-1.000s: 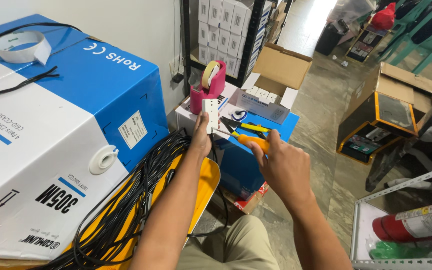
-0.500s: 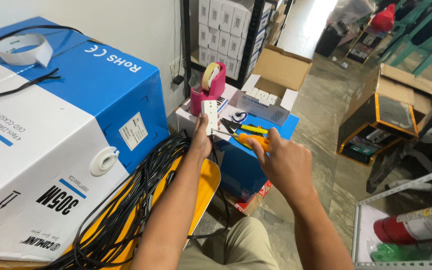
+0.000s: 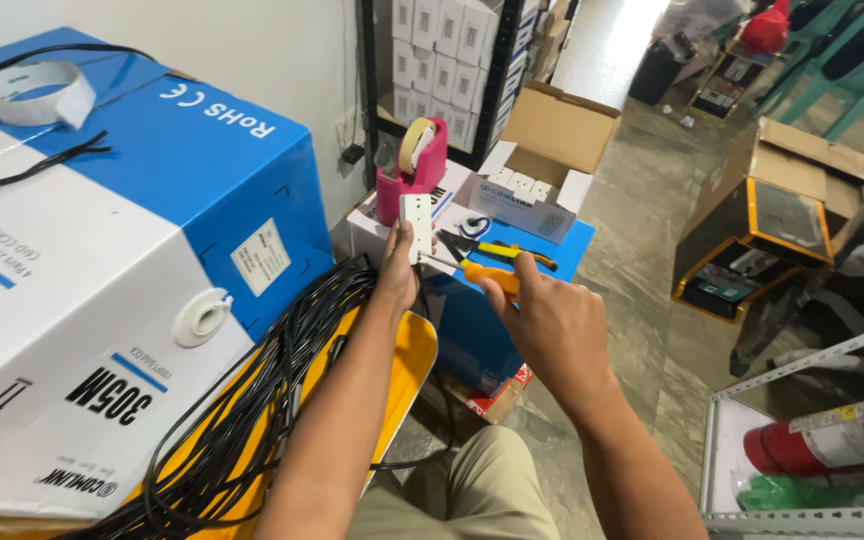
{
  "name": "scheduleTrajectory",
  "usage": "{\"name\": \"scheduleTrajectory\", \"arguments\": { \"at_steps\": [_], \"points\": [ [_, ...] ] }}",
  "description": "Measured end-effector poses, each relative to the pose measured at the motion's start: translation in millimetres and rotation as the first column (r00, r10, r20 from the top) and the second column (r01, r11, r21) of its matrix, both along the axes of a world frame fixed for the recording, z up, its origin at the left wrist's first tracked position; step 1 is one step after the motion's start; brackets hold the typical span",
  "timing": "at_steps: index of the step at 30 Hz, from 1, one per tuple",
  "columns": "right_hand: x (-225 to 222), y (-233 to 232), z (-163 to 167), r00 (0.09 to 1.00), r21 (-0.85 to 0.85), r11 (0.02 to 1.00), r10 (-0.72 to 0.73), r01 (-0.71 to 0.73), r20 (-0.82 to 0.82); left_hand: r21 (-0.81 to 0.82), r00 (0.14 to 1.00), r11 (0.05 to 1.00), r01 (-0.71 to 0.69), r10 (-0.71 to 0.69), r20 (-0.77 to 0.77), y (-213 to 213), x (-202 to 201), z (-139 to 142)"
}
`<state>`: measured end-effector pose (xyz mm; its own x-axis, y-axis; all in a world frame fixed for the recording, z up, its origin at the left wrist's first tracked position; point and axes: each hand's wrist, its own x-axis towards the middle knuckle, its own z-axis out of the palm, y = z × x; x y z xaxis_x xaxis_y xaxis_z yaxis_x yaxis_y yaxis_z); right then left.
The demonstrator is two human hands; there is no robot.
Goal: The person sits at a workbench assembling a white power strip. They hold the strip, use a screwdriver to work on its terminals, cut and strip black cable with pliers, and position cut wire lengths on the bench while handling the cable spool.
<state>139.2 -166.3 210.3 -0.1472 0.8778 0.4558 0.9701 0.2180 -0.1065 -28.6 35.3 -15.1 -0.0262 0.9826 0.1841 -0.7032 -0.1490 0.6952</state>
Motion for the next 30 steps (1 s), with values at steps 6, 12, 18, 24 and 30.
{"name": "scheduleTrajectory", "arguments": {
  "at_steps": [6,12,18,24,30],
  "points": [
    [12.9,-5.8,-4.4,0.936,0.07,0.963,0.269,-0.26,-0.225,0.056,1.0,0.998,0.017,-0.017,0.006,-6.0,3.1,1.3],
    [16.2,2.8,-15.7,0.994,-0.018,0.999,0.037,-0.039,-0.105,0.039,1.0,0.999,-0.012,0.013,-0.018,-3.1,1.1,-1.1],
    [43.4,26.5,-31.2,0.955,-0.022,0.991,-0.133,0.132,-0.267,-0.02,1.0,1.0,0.01,-0.01,-0.001,1.8,3.2,-4.8],
    [100.0,67.5,-56.2,0.729,0.022,0.987,-0.103,0.161,-0.676,0.064,0.993,0.991,0.114,-0.114,0.006,3.0,2.0,-13.9],
    [122.8,113.3,-112.8,0.5,-0.036,0.994,-0.085,0.106,-0.862,0.029,0.97,0.97,0.243,-0.243,0.018,3.4,3.8,-19.1]
  ]
}}
